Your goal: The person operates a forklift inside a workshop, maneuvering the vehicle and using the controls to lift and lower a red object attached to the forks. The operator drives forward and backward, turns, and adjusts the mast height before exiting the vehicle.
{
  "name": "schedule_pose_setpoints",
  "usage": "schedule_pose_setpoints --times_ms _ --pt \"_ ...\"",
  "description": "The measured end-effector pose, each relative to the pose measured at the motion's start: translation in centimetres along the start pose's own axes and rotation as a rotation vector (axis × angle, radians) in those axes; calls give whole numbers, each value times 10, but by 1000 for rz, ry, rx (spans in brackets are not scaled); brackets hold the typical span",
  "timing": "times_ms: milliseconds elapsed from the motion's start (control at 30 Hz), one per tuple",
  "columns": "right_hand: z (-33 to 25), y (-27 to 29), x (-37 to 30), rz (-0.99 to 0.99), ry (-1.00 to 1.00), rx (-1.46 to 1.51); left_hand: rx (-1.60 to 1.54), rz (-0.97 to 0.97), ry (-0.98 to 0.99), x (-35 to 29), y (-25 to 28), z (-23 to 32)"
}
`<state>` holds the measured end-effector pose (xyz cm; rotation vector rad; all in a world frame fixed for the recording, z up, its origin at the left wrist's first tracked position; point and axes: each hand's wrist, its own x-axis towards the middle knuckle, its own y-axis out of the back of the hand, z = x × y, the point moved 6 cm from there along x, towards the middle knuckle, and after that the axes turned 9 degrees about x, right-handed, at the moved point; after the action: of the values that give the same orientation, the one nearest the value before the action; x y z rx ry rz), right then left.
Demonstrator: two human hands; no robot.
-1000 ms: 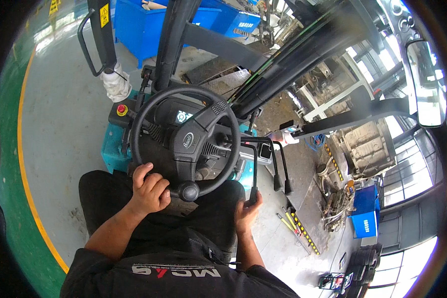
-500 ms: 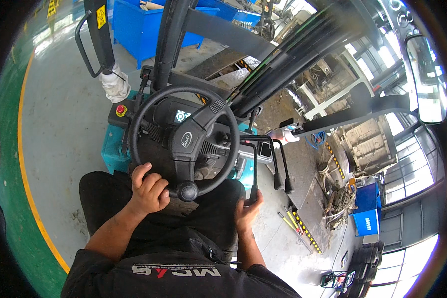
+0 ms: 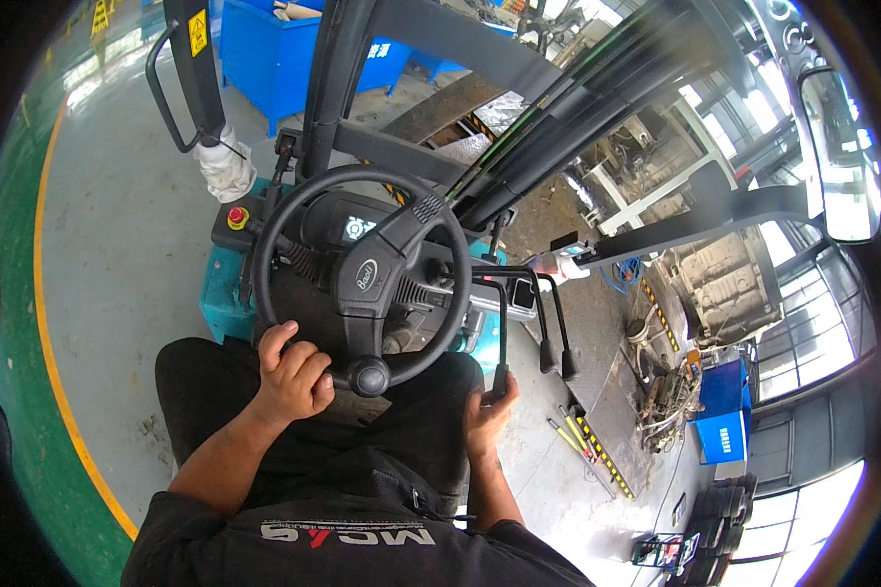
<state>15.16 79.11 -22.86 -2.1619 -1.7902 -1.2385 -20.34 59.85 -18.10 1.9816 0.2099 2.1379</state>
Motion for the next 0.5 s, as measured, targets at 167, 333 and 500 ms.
schedule_pose_setpoints --times_ms 167,333,500 --pt "3 1 1 0 7 -7 5 -5 0 1 0 1" --pt "-4 1 2 8 34 -21 11 -3 2 0 0 2" --pt "-5 1 1 21 61 -25 13 -8 3 -3 -2 2"
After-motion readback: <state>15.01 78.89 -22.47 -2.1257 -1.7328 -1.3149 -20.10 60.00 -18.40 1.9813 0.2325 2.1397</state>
